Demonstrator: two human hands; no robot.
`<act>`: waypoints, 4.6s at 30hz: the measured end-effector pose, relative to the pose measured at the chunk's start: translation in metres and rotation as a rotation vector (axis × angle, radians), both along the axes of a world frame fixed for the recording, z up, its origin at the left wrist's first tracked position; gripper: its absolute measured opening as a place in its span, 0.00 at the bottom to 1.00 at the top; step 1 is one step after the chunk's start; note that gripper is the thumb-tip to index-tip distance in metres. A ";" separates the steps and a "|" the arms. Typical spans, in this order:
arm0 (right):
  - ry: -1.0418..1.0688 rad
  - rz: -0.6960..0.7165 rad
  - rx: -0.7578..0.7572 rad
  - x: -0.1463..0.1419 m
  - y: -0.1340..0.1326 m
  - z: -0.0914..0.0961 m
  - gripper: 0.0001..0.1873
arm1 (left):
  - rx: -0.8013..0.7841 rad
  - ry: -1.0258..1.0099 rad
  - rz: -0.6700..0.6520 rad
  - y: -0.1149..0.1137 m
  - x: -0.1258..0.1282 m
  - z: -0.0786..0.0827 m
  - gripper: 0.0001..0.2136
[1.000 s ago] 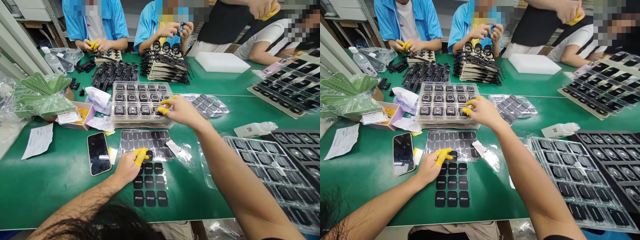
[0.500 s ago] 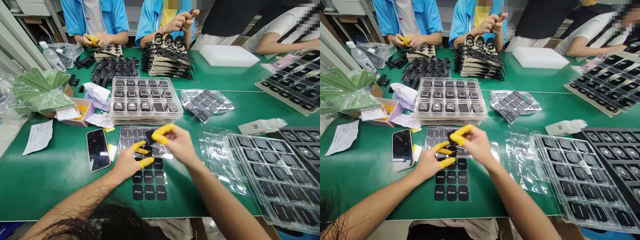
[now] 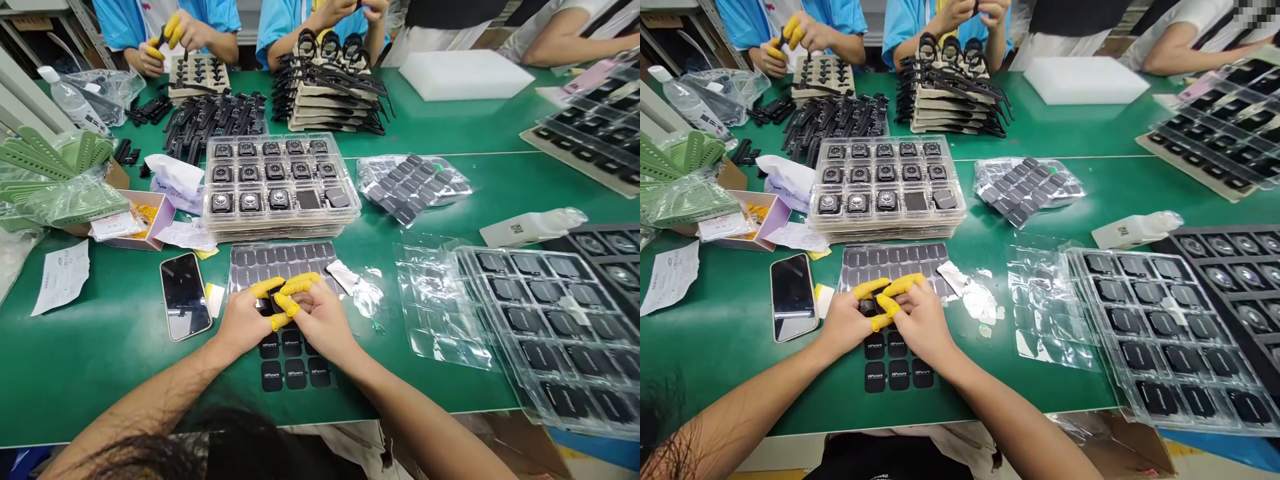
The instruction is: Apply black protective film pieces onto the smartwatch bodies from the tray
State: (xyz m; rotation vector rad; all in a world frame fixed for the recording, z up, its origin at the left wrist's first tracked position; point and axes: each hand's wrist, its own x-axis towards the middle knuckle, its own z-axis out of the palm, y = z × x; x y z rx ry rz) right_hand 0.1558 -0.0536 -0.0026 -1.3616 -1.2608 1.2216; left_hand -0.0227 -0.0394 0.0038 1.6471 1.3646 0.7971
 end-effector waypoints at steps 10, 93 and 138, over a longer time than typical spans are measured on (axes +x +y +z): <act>-0.573 0.101 0.435 0.025 0.000 0.014 0.08 | -0.014 -0.008 -0.081 0.000 0.000 0.005 0.23; -0.919 -0.095 0.522 0.077 0.035 0.018 0.12 | -0.057 -0.205 0.027 0.000 0.002 -0.008 0.27; 0.100 0.126 -0.367 0.030 0.027 0.028 0.23 | -0.062 -0.040 -0.055 0.002 0.003 0.005 0.27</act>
